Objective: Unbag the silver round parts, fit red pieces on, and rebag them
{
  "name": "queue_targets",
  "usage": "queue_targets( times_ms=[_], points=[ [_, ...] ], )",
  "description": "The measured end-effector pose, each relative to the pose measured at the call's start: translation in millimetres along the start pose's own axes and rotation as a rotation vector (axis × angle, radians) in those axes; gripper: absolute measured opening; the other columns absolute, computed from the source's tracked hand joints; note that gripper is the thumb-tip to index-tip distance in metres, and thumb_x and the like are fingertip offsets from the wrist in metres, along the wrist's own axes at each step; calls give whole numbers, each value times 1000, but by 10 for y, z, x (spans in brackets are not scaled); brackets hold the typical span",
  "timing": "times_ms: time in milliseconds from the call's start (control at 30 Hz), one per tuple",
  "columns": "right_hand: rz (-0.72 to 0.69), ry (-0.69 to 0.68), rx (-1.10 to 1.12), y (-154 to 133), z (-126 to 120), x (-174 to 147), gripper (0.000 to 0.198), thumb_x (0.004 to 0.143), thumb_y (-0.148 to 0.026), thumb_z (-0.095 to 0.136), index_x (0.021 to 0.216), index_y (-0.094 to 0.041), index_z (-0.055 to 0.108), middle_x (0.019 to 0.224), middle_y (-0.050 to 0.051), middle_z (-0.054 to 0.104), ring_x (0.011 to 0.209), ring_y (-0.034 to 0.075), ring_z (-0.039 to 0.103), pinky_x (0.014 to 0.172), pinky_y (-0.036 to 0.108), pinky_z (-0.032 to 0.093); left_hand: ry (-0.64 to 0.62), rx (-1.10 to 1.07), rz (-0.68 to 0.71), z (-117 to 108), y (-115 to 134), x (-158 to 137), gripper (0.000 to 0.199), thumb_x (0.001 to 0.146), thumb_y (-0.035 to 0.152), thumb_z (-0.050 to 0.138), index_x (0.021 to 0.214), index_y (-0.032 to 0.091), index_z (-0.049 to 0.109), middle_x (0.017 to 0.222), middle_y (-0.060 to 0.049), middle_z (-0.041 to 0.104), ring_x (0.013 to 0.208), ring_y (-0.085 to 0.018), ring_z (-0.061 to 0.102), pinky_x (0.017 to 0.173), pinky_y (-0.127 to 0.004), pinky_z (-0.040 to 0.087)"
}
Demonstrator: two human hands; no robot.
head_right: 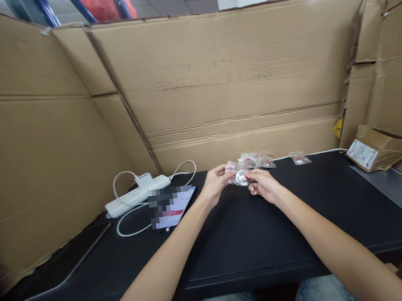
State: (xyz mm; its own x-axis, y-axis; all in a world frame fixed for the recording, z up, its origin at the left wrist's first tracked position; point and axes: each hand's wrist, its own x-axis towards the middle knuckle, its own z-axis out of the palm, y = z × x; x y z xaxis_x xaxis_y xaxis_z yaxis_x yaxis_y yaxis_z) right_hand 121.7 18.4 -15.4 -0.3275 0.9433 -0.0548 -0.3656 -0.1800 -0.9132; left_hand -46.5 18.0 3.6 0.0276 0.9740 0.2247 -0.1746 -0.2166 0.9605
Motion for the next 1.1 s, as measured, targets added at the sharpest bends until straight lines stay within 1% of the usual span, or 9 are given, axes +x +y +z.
queue_targets(
  times_ms=[200,333,500,667,767,833,967,1033,1100],
  points=[
    [37,-30,26,-17,16,-8,32,71,-32,79,74,-16,51,58,-5,50,41,4,41,38,16,29,3,-72,-99,11,94,-35,20,59,12,72,72,14,57,65,-2,65,56,-15,65,61,-30,56],
    [29,-4,62,-22,2,-3,32,70,-30,80,72,-16,51,59,-5,48,42,4,42,37,15,30,24,-100,-147,2,109,-34,16,60,9,67,67,14,54,60,-1,62,56,-16,65,58,-29,56],
    [21,31,111,-15,-4,20,25,78,-28,74,75,-16,52,59,-3,51,43,5,43,35,14,30,42,-167,-168,-23,119,-15,12,62,8,63,67,13,54,61,-2,61,59,-21,68,62,-36,59],
    [18,117,189,-43,-33,42,22,88,-22,62,72,-16,48,58,-3,48,41,5,42,31,13,21,155,-337,-219,-124,176,40,10,64,7,56,71,14,53,59,-4,60,68,-27,71,74,-46,59],
    [26,148,210,-76,-56,47,21,92,-21,55,73,-17,47,60,-1,49,41,5,42,31,14,20,217,-349,-229,-215,184,86,6,67,11,54,71,15,52,59,-5,60,72,-28,72,78,-47,58],
    [28,145,205,-89,-65,48,21,92,-22,55,73,-17,47,61,-1,50,42,5,43,31,14,20,247,-193,-232,-271,158,106,1,71,17,53,71,16,52,60,-6,61,72,-27,72,75,-45,58],
    [11,126,179,-72,-67,49,23,87,-24,62,72,-18,47,60,-1,49,42,5,43,31,14,20,306,433,-198,-363,68,104,15,70,32,62,66,19,56,57,-7,63,67,-28,70,68,-42,55],
    [4,130,167,-50,-64,50,22,87,-24,63,72,-17,48,58,-2,49,41,6,43,31,14,20,331,688,-161,-404,39,90,17,63,33,67,59,20,57,57,-11,65,77,-32,70,72,-42,52],
    [-2,132,159,-32,-61,52,20,86,-23,63,72,-17,49,57,-2,49,41,6,43,31,14,20,346,1008,-112,-443,33,79,18,60,34,68,57,19,59,70,-18,69,88,-38,68,75,-45,49]
  ],
)
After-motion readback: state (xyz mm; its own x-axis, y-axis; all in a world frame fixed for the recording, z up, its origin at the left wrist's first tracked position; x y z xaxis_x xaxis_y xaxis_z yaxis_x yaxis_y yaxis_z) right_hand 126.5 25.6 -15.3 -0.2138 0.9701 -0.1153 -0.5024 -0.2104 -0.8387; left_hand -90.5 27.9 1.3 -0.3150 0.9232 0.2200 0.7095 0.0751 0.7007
